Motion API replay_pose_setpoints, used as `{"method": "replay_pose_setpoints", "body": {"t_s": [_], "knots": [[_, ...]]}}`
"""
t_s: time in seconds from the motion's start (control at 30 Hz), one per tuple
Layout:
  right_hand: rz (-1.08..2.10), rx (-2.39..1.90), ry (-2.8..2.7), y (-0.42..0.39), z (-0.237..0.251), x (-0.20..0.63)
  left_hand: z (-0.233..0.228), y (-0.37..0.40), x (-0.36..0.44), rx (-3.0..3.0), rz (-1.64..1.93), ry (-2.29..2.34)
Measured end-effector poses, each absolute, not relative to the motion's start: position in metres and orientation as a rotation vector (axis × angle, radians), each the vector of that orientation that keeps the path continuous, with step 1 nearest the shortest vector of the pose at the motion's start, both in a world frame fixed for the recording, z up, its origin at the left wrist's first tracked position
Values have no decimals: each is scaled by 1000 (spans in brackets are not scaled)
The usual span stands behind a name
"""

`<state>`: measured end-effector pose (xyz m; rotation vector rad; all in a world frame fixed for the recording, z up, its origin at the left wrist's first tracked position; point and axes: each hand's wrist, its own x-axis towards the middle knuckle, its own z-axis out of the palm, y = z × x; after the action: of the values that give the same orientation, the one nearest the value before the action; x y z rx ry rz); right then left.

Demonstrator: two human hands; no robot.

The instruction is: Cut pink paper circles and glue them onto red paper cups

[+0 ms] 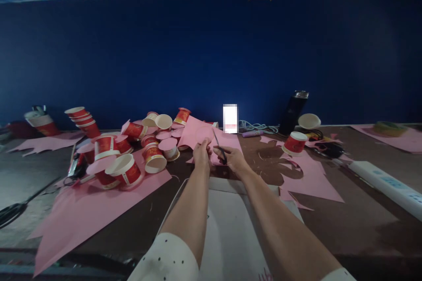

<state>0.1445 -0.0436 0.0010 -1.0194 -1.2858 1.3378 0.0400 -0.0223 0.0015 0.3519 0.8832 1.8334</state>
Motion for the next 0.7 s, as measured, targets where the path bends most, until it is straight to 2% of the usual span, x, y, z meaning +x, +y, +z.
{"method": "replay_pose_setpoints", "body": {"t_s": [0.23,0.7], "knots": [[1351,-1016,-1334,-51,8,143,-2,-19,40,352,1790,855],[1355,-984,-1306,-43,0,147,-1,-23,38,506,1738,1092]]}}
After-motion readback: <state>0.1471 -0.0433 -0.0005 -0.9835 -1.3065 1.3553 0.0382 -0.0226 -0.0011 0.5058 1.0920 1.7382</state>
